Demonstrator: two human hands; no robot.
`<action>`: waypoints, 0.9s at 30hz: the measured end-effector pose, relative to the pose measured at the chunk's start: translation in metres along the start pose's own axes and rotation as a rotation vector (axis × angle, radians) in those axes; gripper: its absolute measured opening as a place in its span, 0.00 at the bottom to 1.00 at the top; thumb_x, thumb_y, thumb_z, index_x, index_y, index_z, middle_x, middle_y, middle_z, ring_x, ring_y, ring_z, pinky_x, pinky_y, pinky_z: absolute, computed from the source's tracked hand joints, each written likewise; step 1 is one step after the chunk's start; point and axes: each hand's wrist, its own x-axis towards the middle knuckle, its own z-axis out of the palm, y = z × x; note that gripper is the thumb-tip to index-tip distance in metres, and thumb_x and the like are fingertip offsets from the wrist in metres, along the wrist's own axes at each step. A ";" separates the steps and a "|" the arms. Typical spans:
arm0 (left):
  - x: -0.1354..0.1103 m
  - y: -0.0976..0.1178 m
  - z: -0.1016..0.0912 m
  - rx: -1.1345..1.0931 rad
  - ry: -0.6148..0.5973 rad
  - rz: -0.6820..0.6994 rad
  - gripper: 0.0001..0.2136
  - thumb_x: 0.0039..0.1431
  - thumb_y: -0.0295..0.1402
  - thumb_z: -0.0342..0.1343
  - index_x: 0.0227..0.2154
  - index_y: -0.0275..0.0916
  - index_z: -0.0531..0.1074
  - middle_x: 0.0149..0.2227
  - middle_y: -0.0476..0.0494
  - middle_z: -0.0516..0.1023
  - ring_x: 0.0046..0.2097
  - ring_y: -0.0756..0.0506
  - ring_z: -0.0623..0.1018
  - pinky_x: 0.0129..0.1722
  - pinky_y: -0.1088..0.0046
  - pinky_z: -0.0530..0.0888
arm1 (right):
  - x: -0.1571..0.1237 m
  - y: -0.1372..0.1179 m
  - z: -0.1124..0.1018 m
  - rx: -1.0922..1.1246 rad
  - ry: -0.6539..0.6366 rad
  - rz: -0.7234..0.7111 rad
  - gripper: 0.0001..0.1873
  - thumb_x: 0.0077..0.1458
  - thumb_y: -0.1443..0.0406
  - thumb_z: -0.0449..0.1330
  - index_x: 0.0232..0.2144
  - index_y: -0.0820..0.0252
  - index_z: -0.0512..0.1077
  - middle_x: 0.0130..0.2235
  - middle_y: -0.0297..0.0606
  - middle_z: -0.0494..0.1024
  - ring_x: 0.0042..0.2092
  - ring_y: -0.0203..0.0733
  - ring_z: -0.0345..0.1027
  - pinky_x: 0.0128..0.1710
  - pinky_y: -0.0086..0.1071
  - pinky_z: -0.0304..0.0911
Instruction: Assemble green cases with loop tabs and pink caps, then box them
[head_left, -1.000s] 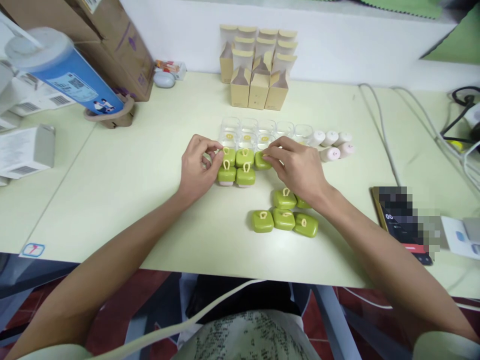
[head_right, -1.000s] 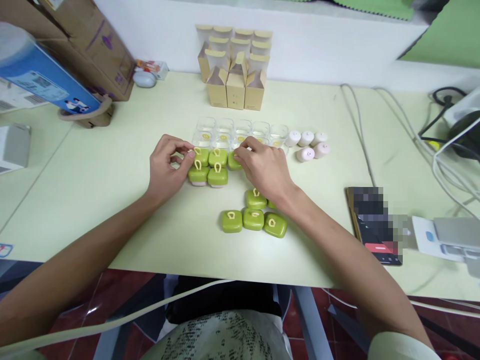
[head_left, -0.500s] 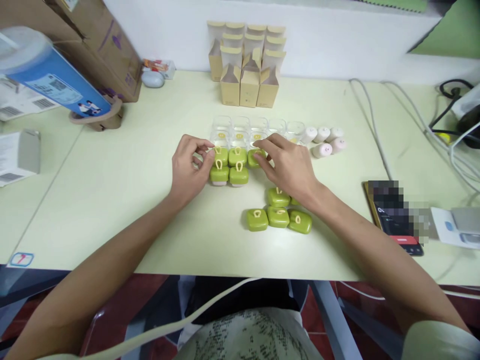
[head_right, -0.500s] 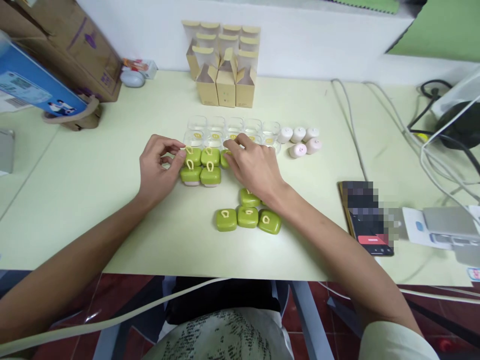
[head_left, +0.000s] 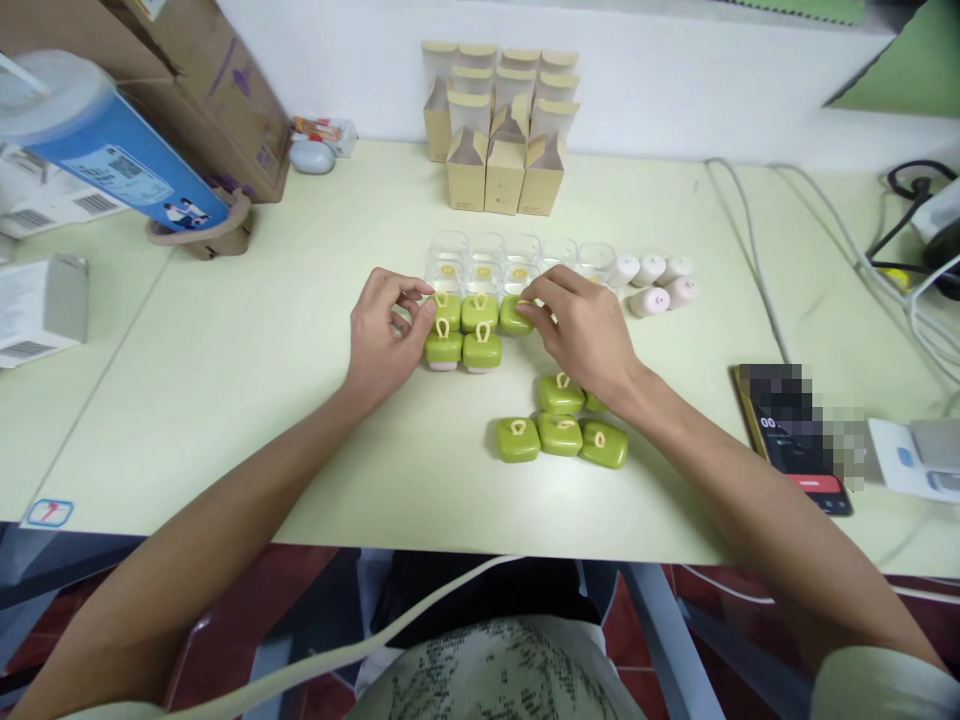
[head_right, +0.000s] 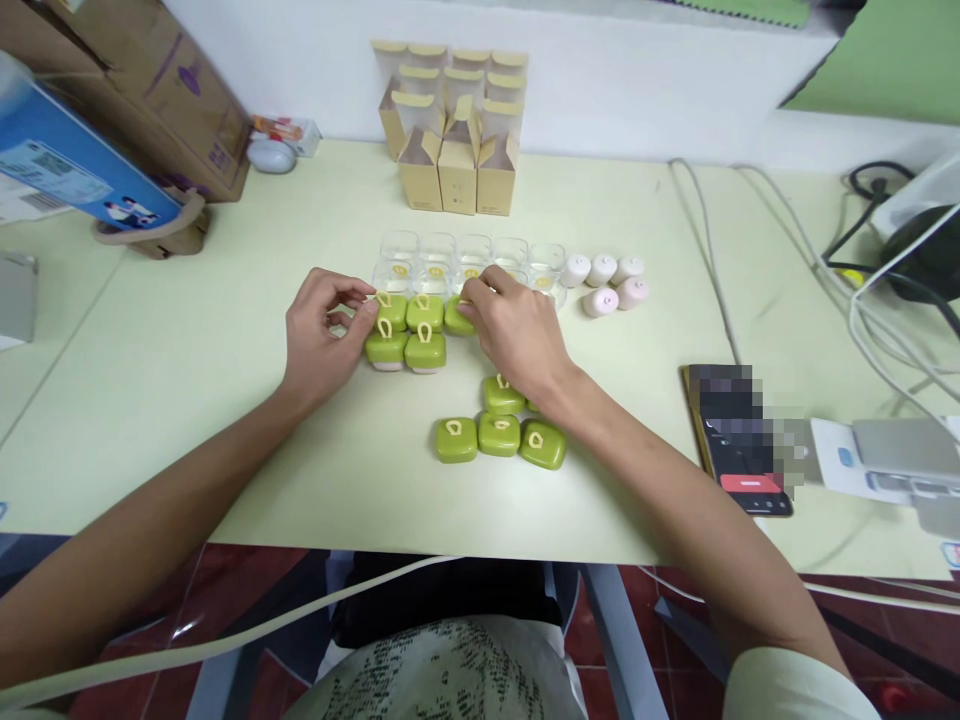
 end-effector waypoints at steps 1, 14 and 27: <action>0.000 0.000 0.000 0.000 0.000 -0.001 0.04 0.69 0.33 0.61 0.44 0.43 0.79 0.45 0.45 0.78 0.41 0.49 0.79 0.34 0.74 0.75 | 0.000 -0.001 0.000 -0.008 -0.005 0.005 0.13 0.75 0.65 0.55 0.45 0.59 0.80 0.48 0.47 0.82 0.39 0.46 0.72 0.39 0.38 0.60; 0.000 0.001 -0.001 0.022 -0.008 -0.018 0.05 0.70 0.34 0.61 0.45 0.43 0.78 0.44 0.44 0.77 0.41 0.48 0.79 0.34 0.74 0.75 | 0.000 -0.004 0.002 -0.047 0.011 0.018 0.11 0.75 0.67 0.57 0.48 0.59 0.80 0.48 0.45 0.83 0.38 0.44 0.72 0.36 0.37 0.56; 0.000 0.001 0.000 0.023 -0.004 -0.024 0.06 0.69 0.35 0.61 0.45 0.43 0.79 0.44 0.44 0.78 0.41 0.49 0.79 0.34 0.74 0.75 | 0.003 -0.003 0.002 -0.092 0.006 0.012 0.16 0.76 0.68 0.52 0.51 0.58 0.81 0.50 0.44 0.84 0.40 0.45 0.73 0.33 0.38 0.50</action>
